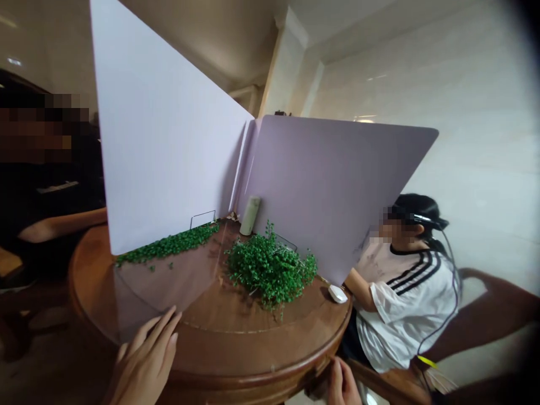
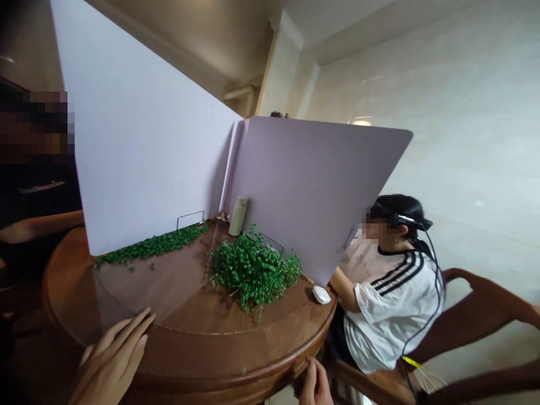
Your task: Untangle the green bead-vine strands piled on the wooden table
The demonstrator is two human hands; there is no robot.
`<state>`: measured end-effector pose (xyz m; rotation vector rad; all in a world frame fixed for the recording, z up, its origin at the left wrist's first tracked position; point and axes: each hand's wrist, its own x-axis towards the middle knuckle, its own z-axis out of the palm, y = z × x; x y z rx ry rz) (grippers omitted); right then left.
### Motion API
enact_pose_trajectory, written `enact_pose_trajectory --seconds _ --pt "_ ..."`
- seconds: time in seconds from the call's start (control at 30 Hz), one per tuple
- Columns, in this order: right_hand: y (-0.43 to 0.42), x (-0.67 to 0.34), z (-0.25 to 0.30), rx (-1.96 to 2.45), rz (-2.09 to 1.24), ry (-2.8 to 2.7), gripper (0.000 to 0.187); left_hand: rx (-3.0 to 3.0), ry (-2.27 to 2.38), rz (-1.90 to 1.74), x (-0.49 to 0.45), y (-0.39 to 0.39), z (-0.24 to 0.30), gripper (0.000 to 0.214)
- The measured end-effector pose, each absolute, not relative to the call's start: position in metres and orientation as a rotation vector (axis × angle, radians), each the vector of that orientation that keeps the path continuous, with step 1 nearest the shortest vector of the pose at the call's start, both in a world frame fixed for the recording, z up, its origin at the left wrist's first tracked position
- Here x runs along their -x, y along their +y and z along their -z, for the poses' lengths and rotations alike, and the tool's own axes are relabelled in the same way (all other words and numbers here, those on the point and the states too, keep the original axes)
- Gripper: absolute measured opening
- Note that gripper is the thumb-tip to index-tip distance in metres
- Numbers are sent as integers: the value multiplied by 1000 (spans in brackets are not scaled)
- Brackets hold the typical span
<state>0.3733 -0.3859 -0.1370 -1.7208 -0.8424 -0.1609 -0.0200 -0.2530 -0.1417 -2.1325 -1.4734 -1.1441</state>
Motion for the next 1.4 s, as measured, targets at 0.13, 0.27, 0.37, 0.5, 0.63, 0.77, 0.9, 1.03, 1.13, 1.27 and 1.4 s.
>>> enact_pose_trajectory --seconds 0.13,0.27,0.37,0.5,0.63,0.77,0.9,1.03,1.13,1.27,1.4 --pt "-357 -365 104 1647 214 -1038 50 2261 -1479 1105 20 -256 137 39" --pt "-330 -355 65 1598 232 -1396 31 2260 -1513 1044 25 -253 135 43" --pt "-315 -349 51 1604 235 -1631 42 2298 -1510 1004 23 -255 127 40" --pt "-296 -341 50 1668 252 -1778 48 2393 -1581 975 17 -263 116 36" --pt "-278 -345 40 1705 287 -1878 43 2333 -1611 1001 15 -265 113 37" --pt "-257 -359 9 1692 344 -1884 28 2396 -1632 1007 14 -268 114 37" --pt "-225 -373 -43 1641 394 -1875 26 2371 -1657 1023 13 -267 116 37" --pt "-191 -380 -102 1623 459 -1907 27 2349 -1652 1041 13 -267 118 36" --pt "-170 -380 -137 1635 537 -1910 29 2354 -1636 1048 12 -268 118 36" --pt "-151 -380 -172 1682 637 -1986 25 2343 -1610 1078 13 -268 119 36" --pt "-143 -382 -212 1693 801 -2059 23 2348 -1600 1062 16 -265 122 35"
